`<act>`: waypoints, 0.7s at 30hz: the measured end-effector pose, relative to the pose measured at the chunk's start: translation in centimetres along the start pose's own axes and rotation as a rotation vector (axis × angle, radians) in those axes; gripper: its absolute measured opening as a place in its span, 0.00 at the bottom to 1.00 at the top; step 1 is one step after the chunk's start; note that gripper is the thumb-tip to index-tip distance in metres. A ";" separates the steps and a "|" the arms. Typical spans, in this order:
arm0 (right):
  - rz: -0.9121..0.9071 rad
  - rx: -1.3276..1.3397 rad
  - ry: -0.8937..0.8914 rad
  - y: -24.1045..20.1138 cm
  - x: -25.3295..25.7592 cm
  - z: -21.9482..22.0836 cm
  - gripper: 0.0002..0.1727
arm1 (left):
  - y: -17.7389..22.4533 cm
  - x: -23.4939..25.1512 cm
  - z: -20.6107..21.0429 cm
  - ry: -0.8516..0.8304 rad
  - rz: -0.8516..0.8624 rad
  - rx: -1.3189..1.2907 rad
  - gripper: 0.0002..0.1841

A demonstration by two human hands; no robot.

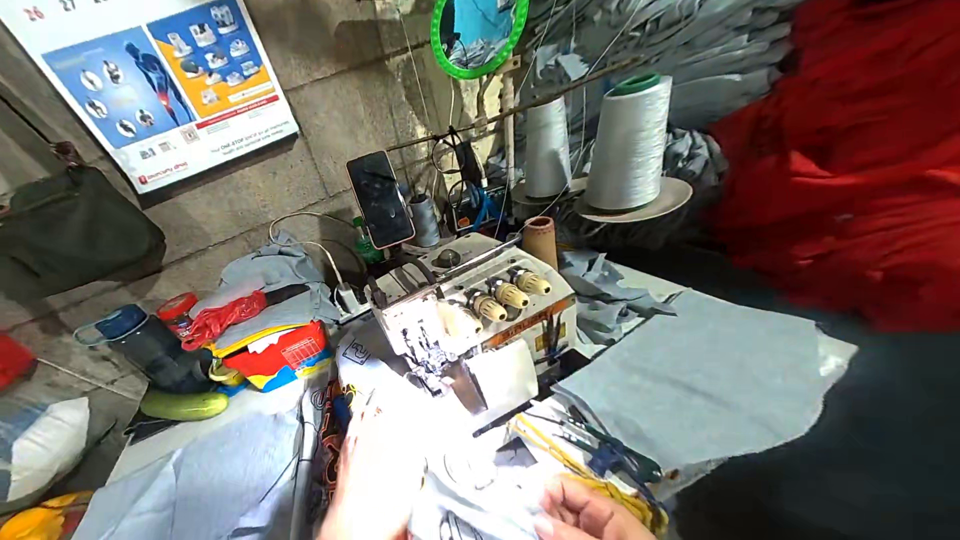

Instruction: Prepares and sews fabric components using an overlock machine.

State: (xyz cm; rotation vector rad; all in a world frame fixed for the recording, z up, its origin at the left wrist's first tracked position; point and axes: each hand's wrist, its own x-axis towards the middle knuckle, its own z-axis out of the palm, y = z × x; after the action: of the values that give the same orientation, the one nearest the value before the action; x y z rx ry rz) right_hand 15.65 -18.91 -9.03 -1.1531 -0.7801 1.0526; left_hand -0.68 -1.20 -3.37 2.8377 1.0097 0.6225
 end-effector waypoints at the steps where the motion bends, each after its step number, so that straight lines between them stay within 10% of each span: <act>1: -0.026 -0.022 0.016 -0.5 0.7 0.3 0.09 | -0.3 0.8 -0.7 -0.128 -0.089 -0.010 0.21; 5: -0.171 -0.064 0.131 -1.7 3.5 1.4 0.08 | -1.6 5.1 -2.0 -0.429 -0.185 -0.029 0.25; 12: -0.088 -0.140 0.011 -0.5 3.3 -0.8 0.23 | -2.5 5.6 -1.6 -0.356 -0.236 -0.034 0.22; 18: 0.048 -0.162 -0.158 1.5 0.8 -3.0 0.07 | -7.8 -4.5 -2.7 0.139 -0.387 0.061 0.35; 21: 0.103 -0.119 -0.175 2.1 0.7 -3.4 0.08 | -6.3 -11.8 -2.7 0.085 -0.501 0.043 0.39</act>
State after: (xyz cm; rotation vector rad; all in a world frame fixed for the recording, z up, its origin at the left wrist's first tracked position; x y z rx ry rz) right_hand 18.45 -19.23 -11.94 -1.2232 -0.9394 1.2184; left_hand -13.78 -3.83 -6.26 2.4482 1.6806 0.6686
